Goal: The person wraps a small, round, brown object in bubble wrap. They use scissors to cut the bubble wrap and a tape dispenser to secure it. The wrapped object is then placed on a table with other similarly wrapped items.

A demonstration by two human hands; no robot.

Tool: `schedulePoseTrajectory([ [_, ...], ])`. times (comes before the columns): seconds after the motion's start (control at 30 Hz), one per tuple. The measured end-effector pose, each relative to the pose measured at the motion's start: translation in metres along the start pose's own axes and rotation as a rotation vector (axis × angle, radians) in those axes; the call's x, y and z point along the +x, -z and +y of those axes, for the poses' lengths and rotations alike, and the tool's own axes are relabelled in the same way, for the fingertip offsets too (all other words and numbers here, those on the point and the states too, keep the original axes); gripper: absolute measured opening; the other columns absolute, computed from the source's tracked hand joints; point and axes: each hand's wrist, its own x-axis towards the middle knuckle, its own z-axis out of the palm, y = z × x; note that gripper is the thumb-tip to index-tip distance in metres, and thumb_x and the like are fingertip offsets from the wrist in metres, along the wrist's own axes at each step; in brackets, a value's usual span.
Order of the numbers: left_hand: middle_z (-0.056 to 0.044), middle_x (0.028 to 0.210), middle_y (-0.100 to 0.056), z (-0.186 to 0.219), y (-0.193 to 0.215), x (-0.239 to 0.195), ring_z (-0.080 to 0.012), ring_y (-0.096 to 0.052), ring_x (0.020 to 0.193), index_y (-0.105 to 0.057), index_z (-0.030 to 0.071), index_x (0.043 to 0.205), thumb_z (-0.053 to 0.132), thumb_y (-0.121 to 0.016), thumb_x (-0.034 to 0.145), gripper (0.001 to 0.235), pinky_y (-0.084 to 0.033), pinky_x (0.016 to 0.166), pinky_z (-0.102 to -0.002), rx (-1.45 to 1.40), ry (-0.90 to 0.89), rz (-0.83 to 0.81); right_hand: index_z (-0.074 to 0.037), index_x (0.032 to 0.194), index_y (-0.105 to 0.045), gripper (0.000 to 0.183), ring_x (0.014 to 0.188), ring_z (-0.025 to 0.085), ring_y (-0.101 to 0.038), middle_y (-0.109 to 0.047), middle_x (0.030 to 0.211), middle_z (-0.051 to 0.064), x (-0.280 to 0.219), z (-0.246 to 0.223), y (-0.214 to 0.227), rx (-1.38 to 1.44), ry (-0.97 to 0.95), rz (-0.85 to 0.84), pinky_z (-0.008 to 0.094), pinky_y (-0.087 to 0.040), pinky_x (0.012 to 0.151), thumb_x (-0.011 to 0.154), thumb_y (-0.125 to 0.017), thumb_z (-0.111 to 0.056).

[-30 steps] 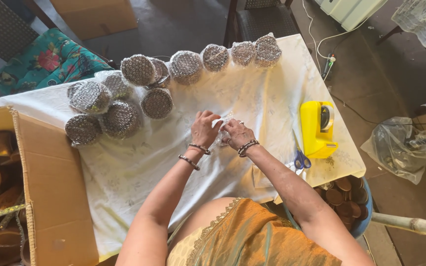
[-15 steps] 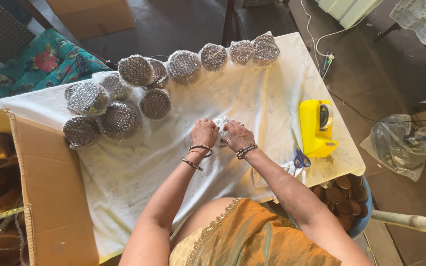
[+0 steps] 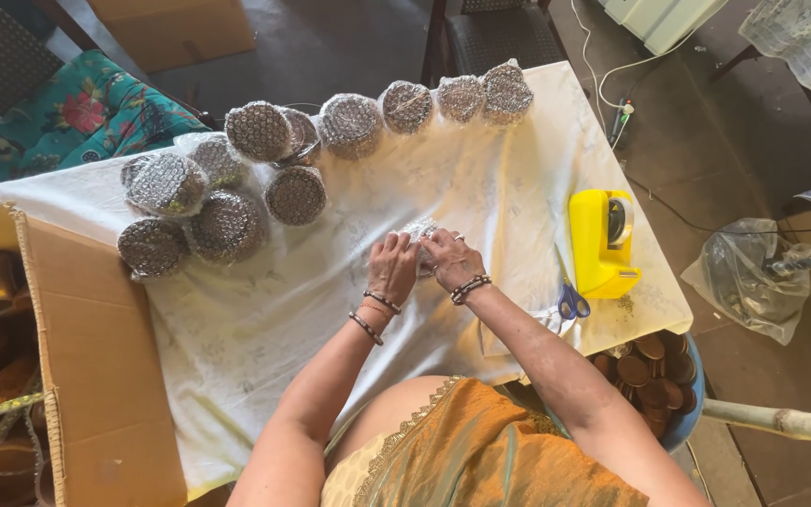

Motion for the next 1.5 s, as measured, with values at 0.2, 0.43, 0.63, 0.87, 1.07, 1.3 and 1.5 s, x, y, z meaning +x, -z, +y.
schedulePoseTrajectory([
  [0.2, -0.017, 0.129, -0.061, 0.020, 0.050, -0.003, -0.0309, -0.054, 0.129, -0.066, -0.002, 0.118, 0.023, -0.064, 0.079, 0.046, -0.042, 0.102, -0.048, 0.062, -0.079, 0.004, -0.022, 0.131, -0.065, 0.046, 0.113, 0.025, -0.060, -0.059, 0.123, 0.002, -0.001, -0.004, 0.006, 0.029, -0.007, 0.033, 0.039, -0.061, 0.077, 0.086, -0.075, -0.020],
  [0.43, -0.011, 0.136, -0.063, 0.009, 0.026, -0.009, -0.0254, -0.053, 0.135, -0.067, 0.005, 0.122, 0.016, -0.060, 0.093, 0.032, -0.035, 0.117, -0.052, -0.024, -0.035, -0.085, -0.023, 0.133, -0.063, 0.052, 0.115, 0.025, -0.058, -0.058, 0.122, 0.003, -0.002, -0.009, 0.013, 0.082, -0.059, -0.017, 0.040, -0.059, 0.085, 0.083, -0.078, -0.025],
  [0.63, 0.002, 0.126, -0.068, 0.010, 0.036, -0.003, -0.0173, -0.057, 0.131, -0.073, 0.017, 0.114, 0.015, -0.061, 0.094, 0.023, -0.031, 0.116, -0.059, -0.136, 0.073, -0.129, -0.019, 0.133, -0.064, 0.049, 0.118, 0.026, -0.058, -0.060, 0.128, 0.004, -0.020, 0.004, 0.005, 0.189, -0.008, 0.092, 0.041, -0.057, 0.091, 0.085, -0.076, -0.021],
  [0.87, 0.001, 0.127, -0.068, 0.005, 0.029, -0.008, -0.0185, -0.057, 0.129, -0.074, 0.018, 0.114, 0.020, -0.065, 0.092, 0.023, -0.029, 0.114, -0.060, -0.174, 0.082, -0.135, -0.019, 0.113, -0.075, 0.022, 0.092, 0.016, -0.072, -0.072, 0.117, 0.003, -0.090, 0.054, -0.005, 0.447, -0.233, 0.187, 0.028, -0.061, 0.078, 0.092, -0.072, -0.023],
  [1.07, 0.000, 0.125, -0.069, 0.001, 0.024, -0.008, -0.0191, -0.059, 0.128, -0.074, 0.017, 0.112, 0.020, -0.067, 0.092, 0.021, -0.030, 0.114, -0.059, -0.203, 0.054, -0.114, -0.013, 0.107, -0.079, 0.016, 0.083, 0.018, -0.074, -0.077, 0.104, 0.005, -0.159, 0.138, 0.037, 0.537, -0.621, 0.438, 0.029, -0.059, 0.071, 0.095, -0.070, -0.021],
  [1.3, 0.000, 0.121, -0.070, 0.001, 0.030, -0.004, -0.0202, -0.060, 0.126, -0.075, 0.016, 0.110, 0.020, -0.067, 0.092, 0.020, -0.033, 0.112, -0.059, -0.206, 0.061, -0.109, -0.008, 0.104, -0.080, 0.019, 0.088, 0.022, -0.075, -0.077, 0.095, 0.011, -0.196, 0.260, 0.047, 0.281, -0.882, 0.869, 0.035, -0.056, 0.080, 0.096, -0.073, -0.024],
  [1.5, 0.002, 0.122, -0.069, 0.001, 0.028, -0.005, -0.0194, -0.060, 0.127, -0.075, 0.018, 0.108, 0.024, -0.065, 0.099, 0.014, -0.033, 0.115, -0.058, -0.181, 0.082, -0.144, -0.006, 0.104, -0.075, 0.031, 0.076, 0.017, -0.069, -0.076, 0.087, 0.008, -0.172, 0.319, 0.030, 0.517, -1.015, 0.479, 0.033, -0.051, 0.072, 0.100, -0.071, -0.037],
])
